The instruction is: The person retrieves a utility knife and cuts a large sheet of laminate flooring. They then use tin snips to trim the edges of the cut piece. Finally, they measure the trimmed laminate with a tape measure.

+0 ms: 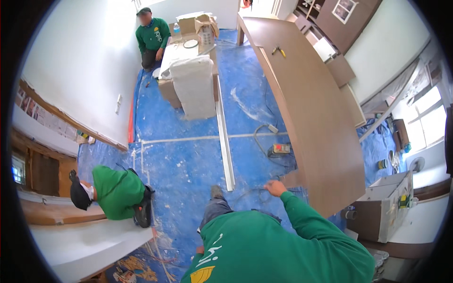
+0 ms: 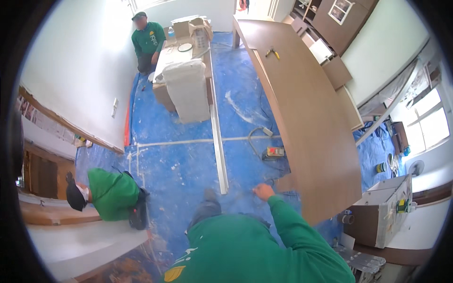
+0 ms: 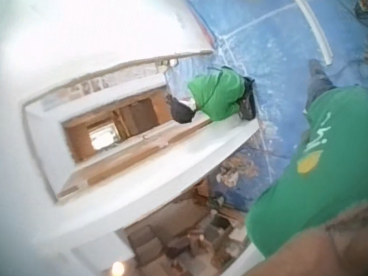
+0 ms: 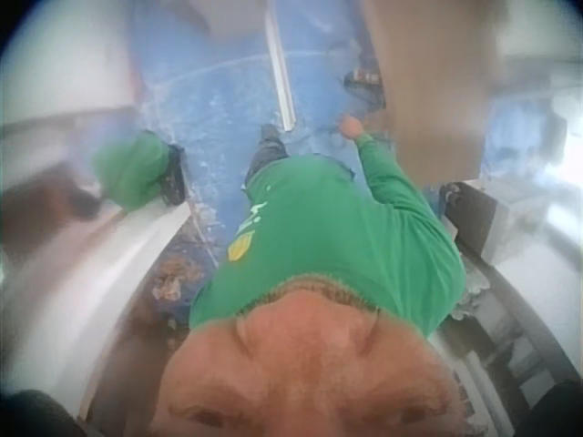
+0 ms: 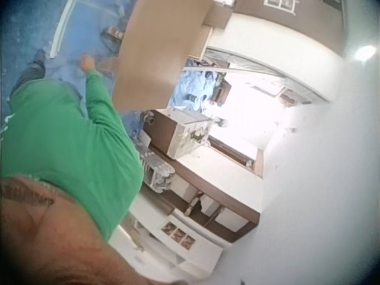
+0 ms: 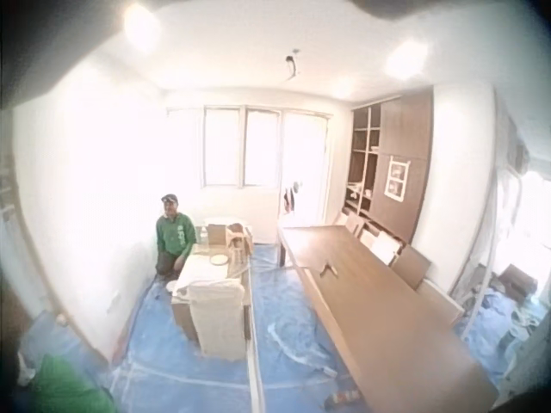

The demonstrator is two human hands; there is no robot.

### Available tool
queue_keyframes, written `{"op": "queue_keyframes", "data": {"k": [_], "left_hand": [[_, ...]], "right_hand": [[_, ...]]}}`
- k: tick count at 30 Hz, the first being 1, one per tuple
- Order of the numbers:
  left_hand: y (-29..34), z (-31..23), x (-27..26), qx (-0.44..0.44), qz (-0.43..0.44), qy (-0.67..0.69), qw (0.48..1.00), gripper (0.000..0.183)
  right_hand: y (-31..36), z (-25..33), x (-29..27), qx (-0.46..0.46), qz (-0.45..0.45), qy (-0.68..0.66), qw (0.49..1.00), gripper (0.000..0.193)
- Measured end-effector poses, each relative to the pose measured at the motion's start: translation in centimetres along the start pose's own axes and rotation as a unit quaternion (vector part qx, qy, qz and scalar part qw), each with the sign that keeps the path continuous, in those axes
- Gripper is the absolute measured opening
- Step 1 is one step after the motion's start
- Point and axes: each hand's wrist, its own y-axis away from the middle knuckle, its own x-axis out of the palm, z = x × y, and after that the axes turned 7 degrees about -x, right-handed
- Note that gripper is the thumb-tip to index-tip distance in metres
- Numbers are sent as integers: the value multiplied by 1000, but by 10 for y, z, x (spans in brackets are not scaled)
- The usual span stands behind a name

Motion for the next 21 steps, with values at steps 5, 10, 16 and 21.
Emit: {"op": "queue_keyframes", "data": {"k": [5, 10, 16, 21], "left_hand": [[-74, -152, -88, -112, 33, 177, 977, 22], [-159, -332, -146, 51, -25, 172, 984, 24], [-201, -516, -111, 59, 18, 160, 985, 20], [-164, -582, 10, -18, 20, 36, 999, 19]], "right_hand": [[-12, 20, -11, 103, 79, -34, 991, 58], [-6, -58, 2, 230, -71, -38, 970, 59], [-6, -154, 25, 324, 2, -56, 944, 63], [-64, -196, -17, 352, 182, -14, 918, 61]]}}
